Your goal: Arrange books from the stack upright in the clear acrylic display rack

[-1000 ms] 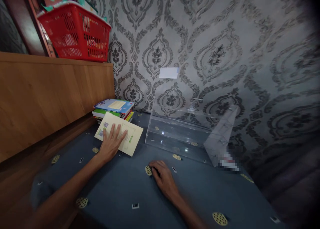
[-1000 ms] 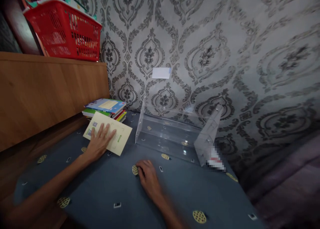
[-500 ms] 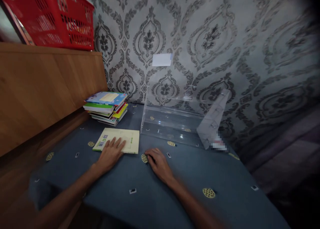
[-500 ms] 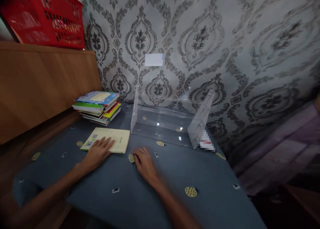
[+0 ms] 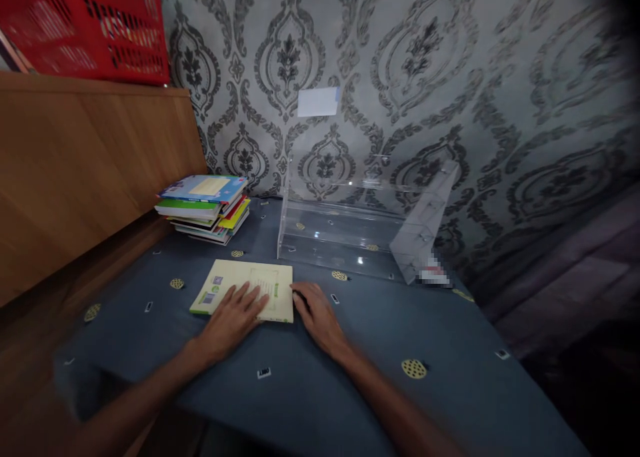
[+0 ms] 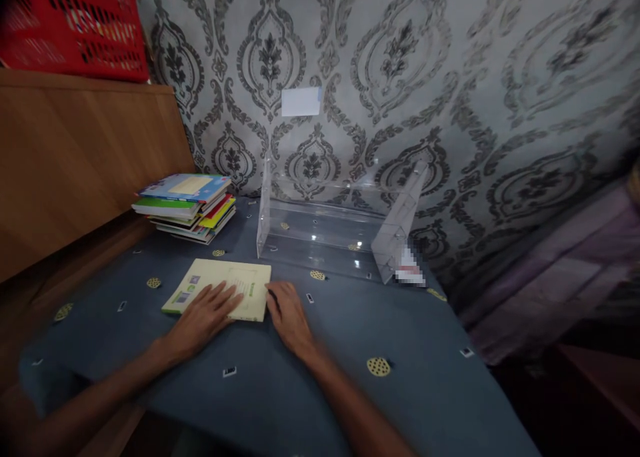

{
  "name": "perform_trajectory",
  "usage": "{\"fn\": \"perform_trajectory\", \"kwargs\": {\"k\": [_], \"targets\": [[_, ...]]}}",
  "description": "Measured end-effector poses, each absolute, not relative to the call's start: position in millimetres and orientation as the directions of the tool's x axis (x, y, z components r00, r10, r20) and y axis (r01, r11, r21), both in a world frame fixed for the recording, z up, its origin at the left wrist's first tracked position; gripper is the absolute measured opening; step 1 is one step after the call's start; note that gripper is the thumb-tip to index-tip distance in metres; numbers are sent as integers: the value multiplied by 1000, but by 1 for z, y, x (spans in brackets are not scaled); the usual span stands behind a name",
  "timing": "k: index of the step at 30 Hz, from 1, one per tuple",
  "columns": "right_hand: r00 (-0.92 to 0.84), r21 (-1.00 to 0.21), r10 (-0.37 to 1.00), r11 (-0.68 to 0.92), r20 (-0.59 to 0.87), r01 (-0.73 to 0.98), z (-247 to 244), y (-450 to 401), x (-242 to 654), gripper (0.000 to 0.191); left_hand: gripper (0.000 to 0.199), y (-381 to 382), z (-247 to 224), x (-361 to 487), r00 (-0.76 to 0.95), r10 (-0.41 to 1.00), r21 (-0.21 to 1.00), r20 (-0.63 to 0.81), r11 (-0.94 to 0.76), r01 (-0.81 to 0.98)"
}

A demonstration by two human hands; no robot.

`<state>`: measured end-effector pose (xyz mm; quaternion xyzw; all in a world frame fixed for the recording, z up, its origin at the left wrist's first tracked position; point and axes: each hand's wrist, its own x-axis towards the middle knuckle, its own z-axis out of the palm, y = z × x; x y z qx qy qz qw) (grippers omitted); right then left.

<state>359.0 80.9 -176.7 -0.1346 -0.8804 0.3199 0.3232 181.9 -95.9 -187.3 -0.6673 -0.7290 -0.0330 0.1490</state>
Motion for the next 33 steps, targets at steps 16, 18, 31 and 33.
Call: {"fn": "perform_trajectory", "kwargs": {"k": [16, 18, 31, 33], "targets": [[-756, -552, 464, 817, 462, 164, -204, 111, 362, 36, 61, -60, -172, 236, 189, 962, 119, 199, -215, 969], [-779, -513, 446, 838, 442, 189, -203, 111, 363, 39, 60, -57, -169, 222, 169, 972, 161, 162, -195, 967], [-841, -384, 433, 873, 326, 301, -188, 107, 362, 45, 58, -56, -176, 101, -278, 943, 331, 181, 208, 920], [-846, -377, 430, 875, 316, 304, -186, 106, 362, 45, 57, -57, -177, 101, -275, 939, 338, 207, 196, 921]]}}
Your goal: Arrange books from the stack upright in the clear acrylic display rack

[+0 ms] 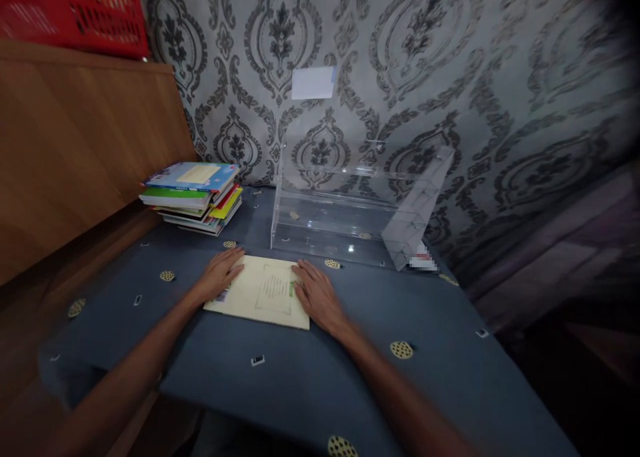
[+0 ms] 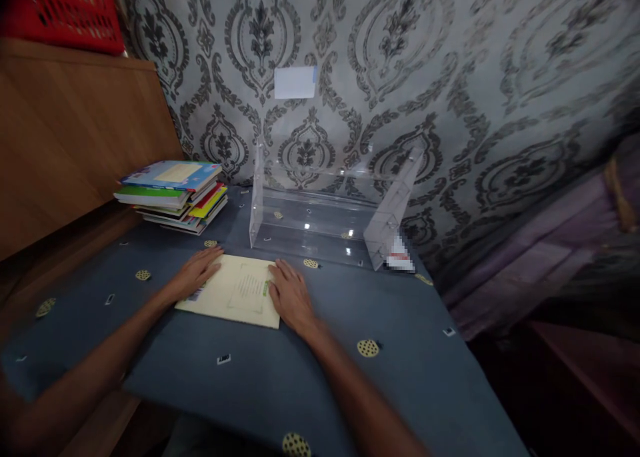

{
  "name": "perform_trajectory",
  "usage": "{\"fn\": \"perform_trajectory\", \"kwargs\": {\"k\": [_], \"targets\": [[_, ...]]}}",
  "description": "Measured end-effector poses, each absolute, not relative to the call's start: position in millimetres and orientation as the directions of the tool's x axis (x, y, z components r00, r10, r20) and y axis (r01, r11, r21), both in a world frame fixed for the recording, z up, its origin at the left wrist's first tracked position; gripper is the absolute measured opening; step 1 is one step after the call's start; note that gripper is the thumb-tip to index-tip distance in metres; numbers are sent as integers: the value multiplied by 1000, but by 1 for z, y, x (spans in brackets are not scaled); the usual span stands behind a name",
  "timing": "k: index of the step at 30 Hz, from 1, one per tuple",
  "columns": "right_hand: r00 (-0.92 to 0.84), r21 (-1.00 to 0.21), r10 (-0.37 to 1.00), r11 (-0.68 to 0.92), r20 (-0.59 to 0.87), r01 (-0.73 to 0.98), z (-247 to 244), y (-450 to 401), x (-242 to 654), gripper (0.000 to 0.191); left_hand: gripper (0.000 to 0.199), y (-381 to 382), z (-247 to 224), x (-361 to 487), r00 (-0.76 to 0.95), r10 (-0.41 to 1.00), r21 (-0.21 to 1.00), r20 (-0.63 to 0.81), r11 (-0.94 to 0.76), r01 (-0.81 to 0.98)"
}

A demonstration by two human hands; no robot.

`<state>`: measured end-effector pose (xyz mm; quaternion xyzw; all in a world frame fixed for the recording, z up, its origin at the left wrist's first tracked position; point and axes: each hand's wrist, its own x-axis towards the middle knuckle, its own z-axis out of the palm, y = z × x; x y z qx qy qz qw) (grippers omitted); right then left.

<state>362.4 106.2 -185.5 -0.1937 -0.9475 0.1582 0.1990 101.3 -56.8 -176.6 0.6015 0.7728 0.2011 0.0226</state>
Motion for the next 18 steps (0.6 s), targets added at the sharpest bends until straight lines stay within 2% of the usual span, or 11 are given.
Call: {"fn": "perform_trajectory", "kwargs": {"k": [10, 14, 18], "targets": [[-849, -332, 402, 897, 343, 291, -183, 92, 392, 44, 46, -55, -182, 122, -216, 921, 357, 324, 92, 930], [-859, -315, 395, 902, 325, 295, -185, 88, 411, 45, 42, -53, -191, 133, -186, 892, 327, 412, 46, 944], [-876, -295, 387, 906, 286, 304, -184, 83, 424, 48, 40, -52, -195, 142, -182, 884, 330, 431, 33, 943]]}}
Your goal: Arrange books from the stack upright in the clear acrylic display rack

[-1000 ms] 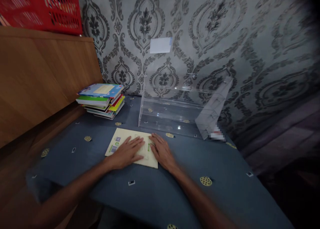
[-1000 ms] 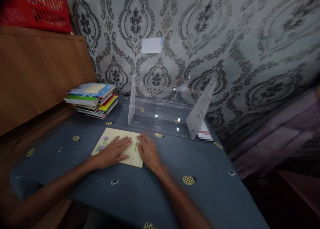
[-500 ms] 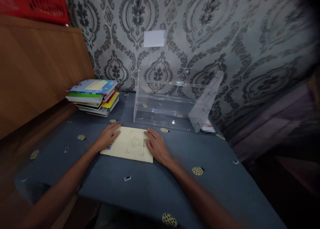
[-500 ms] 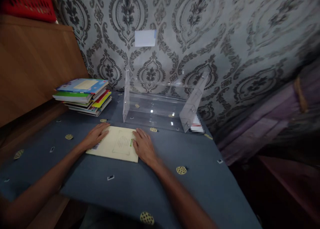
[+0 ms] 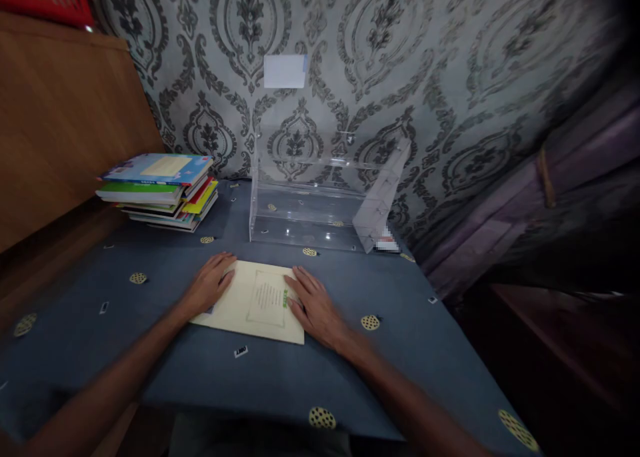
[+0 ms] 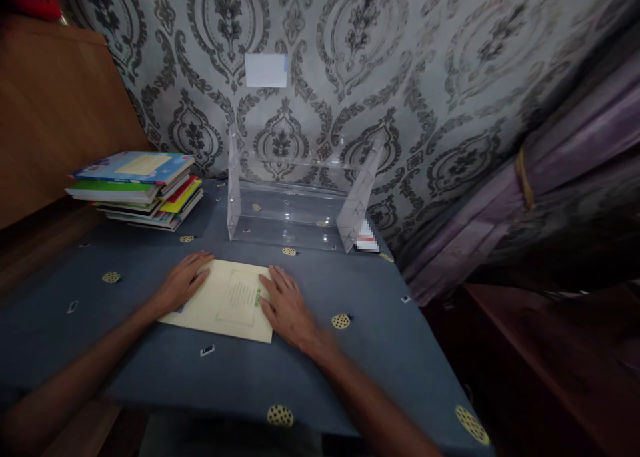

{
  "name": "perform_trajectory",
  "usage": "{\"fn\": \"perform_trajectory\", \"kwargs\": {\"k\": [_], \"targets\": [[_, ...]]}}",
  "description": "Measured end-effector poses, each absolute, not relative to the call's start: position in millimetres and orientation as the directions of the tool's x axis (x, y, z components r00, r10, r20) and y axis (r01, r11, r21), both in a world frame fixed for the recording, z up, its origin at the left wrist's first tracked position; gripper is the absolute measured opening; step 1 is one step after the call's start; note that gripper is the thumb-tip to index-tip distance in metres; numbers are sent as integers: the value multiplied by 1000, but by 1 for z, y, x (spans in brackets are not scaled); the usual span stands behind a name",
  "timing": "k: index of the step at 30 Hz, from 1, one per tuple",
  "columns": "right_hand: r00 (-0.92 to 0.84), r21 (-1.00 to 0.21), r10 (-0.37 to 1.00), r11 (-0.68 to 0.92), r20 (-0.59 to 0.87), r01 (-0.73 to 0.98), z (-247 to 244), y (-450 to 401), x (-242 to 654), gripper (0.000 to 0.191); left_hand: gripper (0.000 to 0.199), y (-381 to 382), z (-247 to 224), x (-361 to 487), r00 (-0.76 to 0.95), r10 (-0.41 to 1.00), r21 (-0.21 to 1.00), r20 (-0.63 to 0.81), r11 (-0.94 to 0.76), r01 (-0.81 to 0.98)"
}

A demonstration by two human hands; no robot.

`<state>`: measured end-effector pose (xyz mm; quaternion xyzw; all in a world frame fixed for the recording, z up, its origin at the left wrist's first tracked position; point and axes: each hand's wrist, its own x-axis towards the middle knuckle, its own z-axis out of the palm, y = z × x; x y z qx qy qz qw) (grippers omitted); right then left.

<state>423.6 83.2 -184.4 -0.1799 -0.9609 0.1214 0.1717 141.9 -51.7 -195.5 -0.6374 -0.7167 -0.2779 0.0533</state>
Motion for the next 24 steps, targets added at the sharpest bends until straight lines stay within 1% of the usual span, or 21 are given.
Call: {"fn": "perform_trajectory", "kwargs": {"k": [4, 8, 11, 15, 17, 19, 22, 24], "targets": [[-879, -277, 391, 907, 272, 318, -180, 77, 436, 47, 41, -52, -194, 151, -187, 893, 342, 410, 40, 939], [-866, -268, 407, 903, 291, 335, -171, 74, 447, 43, 42, -50, -190, 160, -142, 908, 349, 394, -5, 937], [-860, -280, 413, 900, 299, 334, -162, 73, 451, 39, 43, -43, -186, 166, -53, 928, 349, 368, -85, 933], [-852, -298, 436, 887, 288, 353, -154, 68, 456, 33, 44, -22, -177, 178, 129, 946, 337, 298, -231, 913], [-840, -313, 451, 879, 301, 359, -154, 64, 462, 31, 44, -8, -171, 187, 231, 935, 302, 268, -310, 902], [-815, -326, 473, 869, 334, 371, -157, 57, 469, 29, 42, 9, -163, 198, 312, 918, 229, 245, -368, 901], [-757, -355, 524, 844, 390, 401, -165, 43, 480, 27, 39, 34, -151, 214, 366, 907, 81, 209, -389, 918], [-717, -389, 557, 824, 420, 412, -170, 29, 486, 28, 34, 49, -145, 224, 370, 907, 25, 200, -383, 923]]}}
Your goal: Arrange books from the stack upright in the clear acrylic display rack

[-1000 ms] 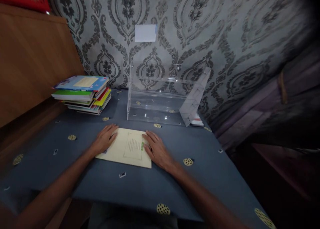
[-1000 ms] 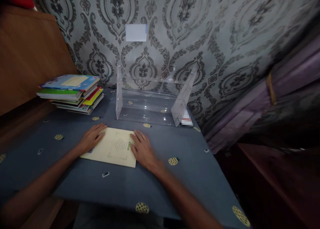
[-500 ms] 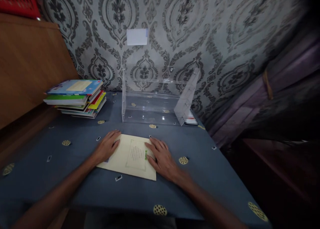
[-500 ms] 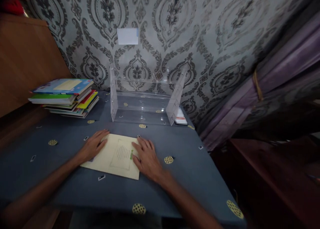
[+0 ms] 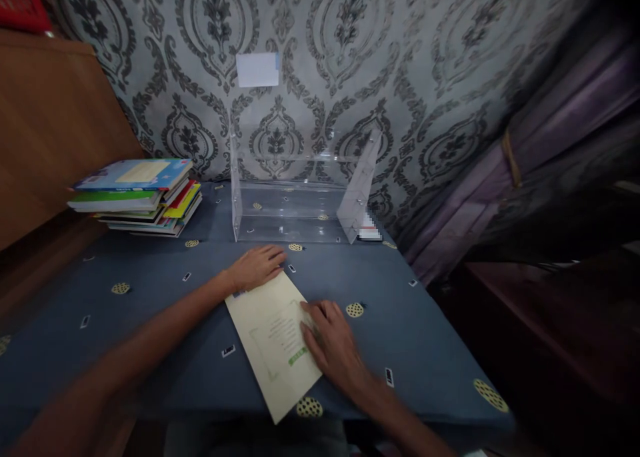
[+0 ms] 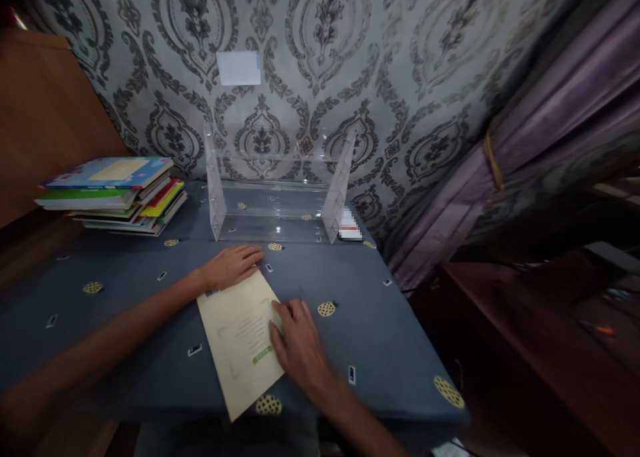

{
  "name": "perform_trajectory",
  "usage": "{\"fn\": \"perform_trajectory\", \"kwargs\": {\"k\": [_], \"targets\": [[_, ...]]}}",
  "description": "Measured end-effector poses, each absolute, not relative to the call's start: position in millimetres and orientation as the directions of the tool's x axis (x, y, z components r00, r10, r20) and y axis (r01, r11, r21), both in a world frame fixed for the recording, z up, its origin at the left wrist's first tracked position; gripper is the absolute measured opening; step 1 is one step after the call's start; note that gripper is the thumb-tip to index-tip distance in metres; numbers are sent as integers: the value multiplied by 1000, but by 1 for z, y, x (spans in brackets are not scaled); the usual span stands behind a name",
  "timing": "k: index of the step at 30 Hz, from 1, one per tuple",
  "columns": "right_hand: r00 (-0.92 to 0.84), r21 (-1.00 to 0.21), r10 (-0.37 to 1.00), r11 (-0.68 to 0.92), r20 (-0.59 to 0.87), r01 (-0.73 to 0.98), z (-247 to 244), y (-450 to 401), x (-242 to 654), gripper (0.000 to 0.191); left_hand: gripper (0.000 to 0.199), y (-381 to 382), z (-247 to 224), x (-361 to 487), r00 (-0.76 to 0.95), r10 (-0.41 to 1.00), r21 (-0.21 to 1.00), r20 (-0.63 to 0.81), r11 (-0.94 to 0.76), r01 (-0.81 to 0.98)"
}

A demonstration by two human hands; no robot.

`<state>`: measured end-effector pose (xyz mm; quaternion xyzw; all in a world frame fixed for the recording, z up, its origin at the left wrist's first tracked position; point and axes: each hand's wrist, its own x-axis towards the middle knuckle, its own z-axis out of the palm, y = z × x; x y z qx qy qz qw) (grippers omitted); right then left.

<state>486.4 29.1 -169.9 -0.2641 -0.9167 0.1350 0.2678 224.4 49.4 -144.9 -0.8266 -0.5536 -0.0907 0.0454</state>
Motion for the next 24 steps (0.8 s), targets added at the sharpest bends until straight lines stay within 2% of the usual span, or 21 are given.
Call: {"fn": "perform_trajectory", "kwargs": {"k": [4, 9, 13, 16, 19, 21, 24], "targets": [[-680, -428, 577, 810, 453, 402, -172, 4, 496, 32, 26, 62, -138, 235, 313, 918, 18, 244, -327, 945], [-737, -361, 537, 838, 410, 410, -154, 8, 496, 25, 32, 20, -138, 221, 59, 920, 89, 389, -101, 991], [-848, -310, 374, 913, 375, 266, -137, 23, 455, 30, 30, -37, -150, 210, -158, 872, 290, 464, 19, 957], [-925, -288, 235, 946, 297, 148, -135, 29, 408, 40, 34, -66, -162, 215, -185, 884, 325, 430, 40, 945], [-969, -293, 140, 953, 202, 77, -144, 39, 377, 48, 35, -76, -169, 224, -204, 902, 308, 381, 84, 948], [-970, -305, 159, 947, 183, 98, -153, 52, 373, 56, 33, -77, -171, 227, -210, 912, 275, 354, 113, 955], [-943, -337, 284, 917, 176, 213, -165, 77, 387, 57, 34, -76, -171, 227, -202, 923, 232, 328, 128, 964]]}}
